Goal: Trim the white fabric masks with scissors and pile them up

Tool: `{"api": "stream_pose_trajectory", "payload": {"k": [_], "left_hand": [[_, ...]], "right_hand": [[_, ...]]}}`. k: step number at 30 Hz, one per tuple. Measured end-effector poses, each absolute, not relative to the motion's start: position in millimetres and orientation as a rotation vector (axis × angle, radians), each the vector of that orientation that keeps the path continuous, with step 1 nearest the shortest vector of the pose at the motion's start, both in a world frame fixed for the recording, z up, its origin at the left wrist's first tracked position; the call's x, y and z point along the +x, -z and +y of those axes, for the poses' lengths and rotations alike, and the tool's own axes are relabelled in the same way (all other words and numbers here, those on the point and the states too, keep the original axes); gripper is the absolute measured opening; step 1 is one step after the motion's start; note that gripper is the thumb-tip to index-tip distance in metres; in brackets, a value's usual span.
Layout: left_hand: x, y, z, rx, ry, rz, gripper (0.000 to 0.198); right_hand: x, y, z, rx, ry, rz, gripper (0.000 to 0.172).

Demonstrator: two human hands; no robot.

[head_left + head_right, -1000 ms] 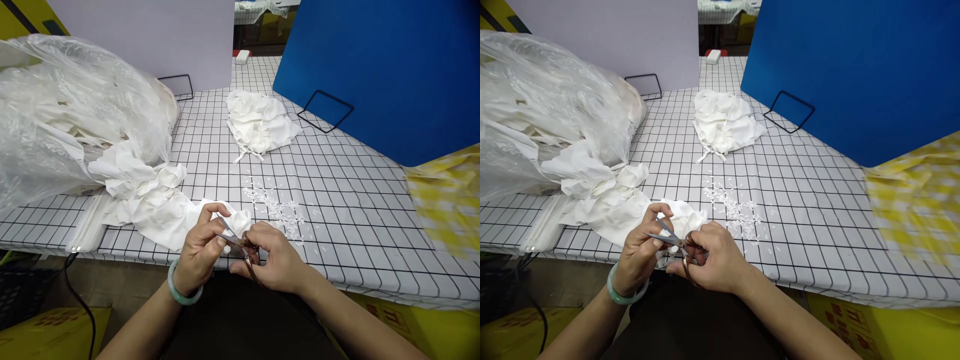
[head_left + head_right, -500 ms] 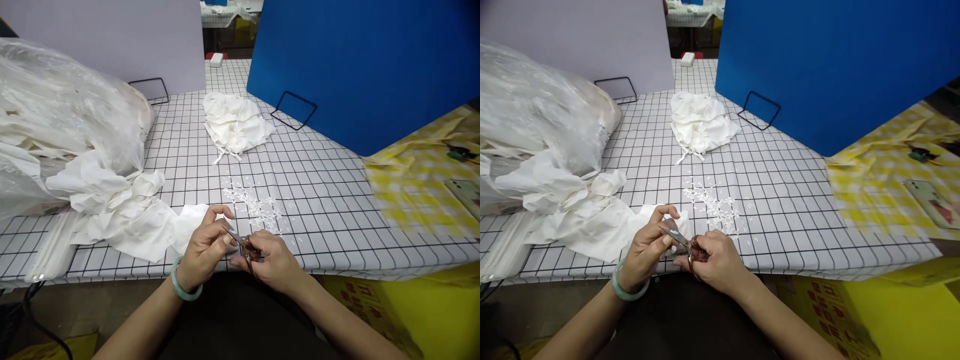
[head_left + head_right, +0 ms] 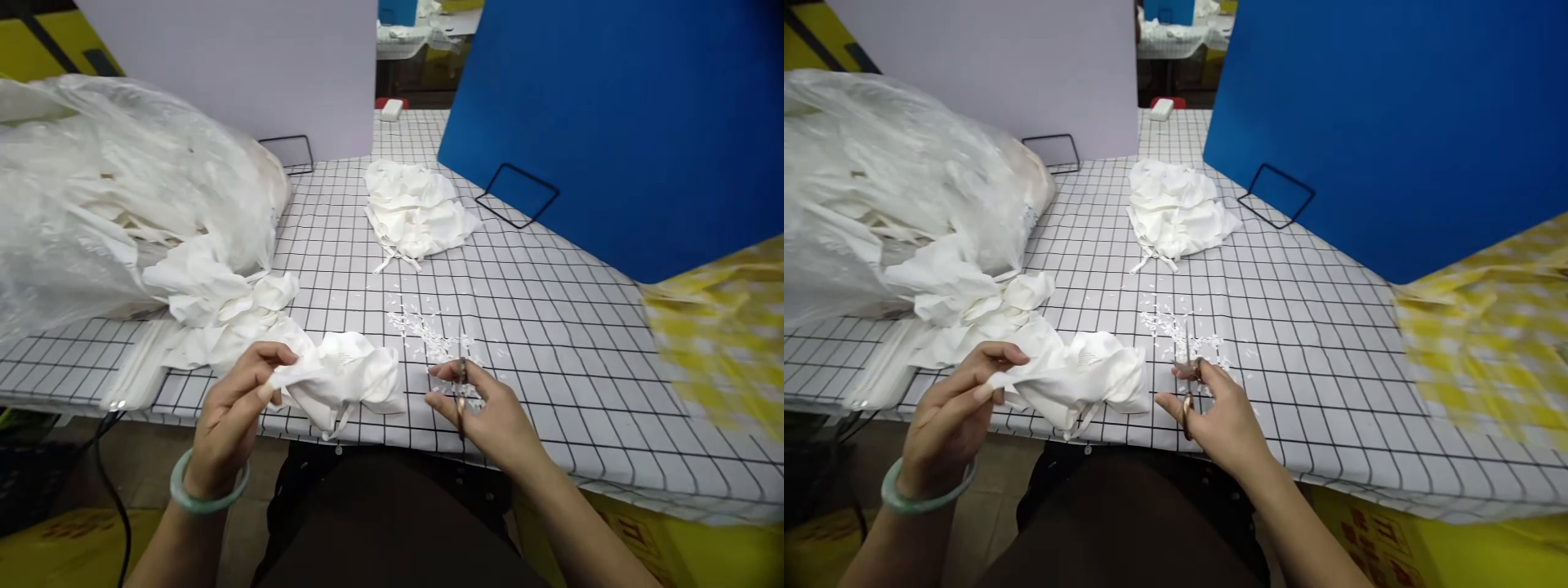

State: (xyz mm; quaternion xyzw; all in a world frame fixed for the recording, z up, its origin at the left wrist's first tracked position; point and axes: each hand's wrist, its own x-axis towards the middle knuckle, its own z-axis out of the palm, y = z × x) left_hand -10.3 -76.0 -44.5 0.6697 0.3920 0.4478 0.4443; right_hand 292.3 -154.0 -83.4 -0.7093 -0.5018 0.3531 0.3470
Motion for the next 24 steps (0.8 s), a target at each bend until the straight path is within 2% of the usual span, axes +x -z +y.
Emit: {"api": "stream_pose_trajectory", "payload": {"k": [3, 6, 7, 8, 10, 11, 12, 13, 15, 18, 21, 23, 24], "left_hand": [[-29, 62, -85, 1.887, -1.007, 1.333, 0.017], [-22, 77, -96, 1.929, -0.743, 1.322, 0.012], [-18, 78, -100, 1.914, -0.722, 1.291, 0.009], [-14, 78, -102, 1.895, -0.730, 1.254, 0.015], [-5, 73, -100, 1.878, -0.782, 1.139, 0.048], [0, 68, -93, 1.886, -0.795, 1.071, 0.057], [7, 61, -81, 1.906, -0.805, 1.018, 0.056], [15, 51, -64, 1.937, -0.836, 0.988, 0.046], [38, 22, -16, 2.018, -0.965, 0.988, 0.022], [89, -27, 75, 2.121, -1.254, 0.901, 0.014], [134, -41, 139, 2.153, -1.233, 0.857, 0.029], [142, -22, 137, 2.162, -1.130, 0.929, 0.047], [139, -6, 121, 2.192, -1.101, 0.956, 0.049]], "right_hand": [[258, 94, -139, -1.758, -1.003, -1.460, 0.040], [225, 97, -126, -1.629, -1.058, -1.548, 0.018], [218, 94, -122, -1.593, -1.108, -1.511, 0.015], [213, 88, -119, -1.538, -1.195, -1.438, 0.017], [208, 71, -110, -1.345, -1.423, -1.245, 0.028], [209, 61, -103, -1.234, -1.505, -1.163, 0.033], [210, 49, -95, -1.140, -1.540, -1.116, 0.036], [213, 37, -83, -1.076, -1.515, -1.104, 0.037], [224, 12, -48, -1.033, -1.305, -1.126, 0.032], [254, -19, 22, -1.076, -0.870, -1.090, 0.026], [296, -21, 84, -1.260, -0.498, -1.058, 0.024], [316, -3, 100, -1.412, -0.352, -1.075, 0.026], [320, 11, 99, -1.488, -0.300, -1.074, 0.029]]}}
